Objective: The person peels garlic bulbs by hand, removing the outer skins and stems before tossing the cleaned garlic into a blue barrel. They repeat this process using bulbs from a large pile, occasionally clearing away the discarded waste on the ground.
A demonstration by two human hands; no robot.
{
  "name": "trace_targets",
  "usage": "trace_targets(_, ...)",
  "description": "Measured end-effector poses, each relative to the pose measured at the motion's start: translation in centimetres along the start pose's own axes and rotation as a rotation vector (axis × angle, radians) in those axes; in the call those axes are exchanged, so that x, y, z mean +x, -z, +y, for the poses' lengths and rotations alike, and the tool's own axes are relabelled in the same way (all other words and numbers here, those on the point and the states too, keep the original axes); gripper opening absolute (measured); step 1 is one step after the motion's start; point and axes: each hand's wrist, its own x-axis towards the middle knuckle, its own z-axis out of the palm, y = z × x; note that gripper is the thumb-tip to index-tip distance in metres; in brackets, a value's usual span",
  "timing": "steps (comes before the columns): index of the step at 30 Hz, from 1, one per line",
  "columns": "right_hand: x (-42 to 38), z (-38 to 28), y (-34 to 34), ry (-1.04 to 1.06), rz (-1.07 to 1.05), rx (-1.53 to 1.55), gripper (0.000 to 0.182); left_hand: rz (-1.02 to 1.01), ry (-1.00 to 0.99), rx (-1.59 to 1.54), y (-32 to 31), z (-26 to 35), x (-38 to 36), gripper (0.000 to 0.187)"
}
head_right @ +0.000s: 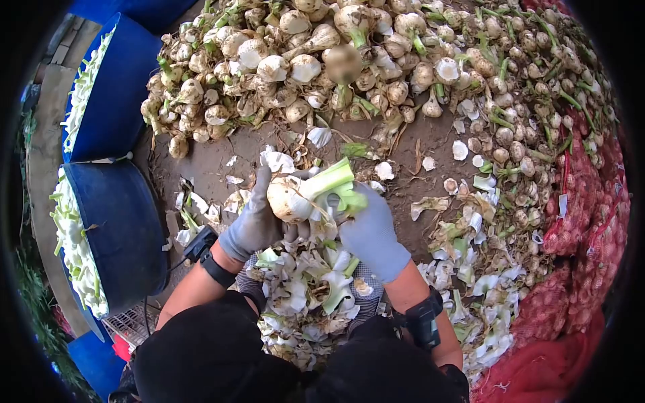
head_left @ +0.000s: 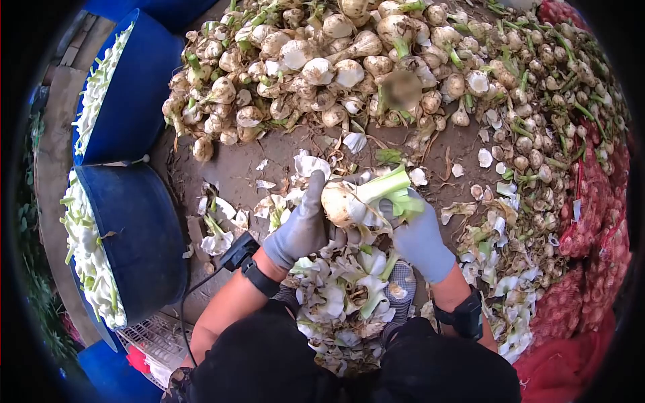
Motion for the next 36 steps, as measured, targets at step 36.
trace_targets(36,0.9,0.8,4.6,0.065,0.194,-0.870,0.067,0.579,-0.236,0.577,-2.2,-0.5,0.2,0.050)
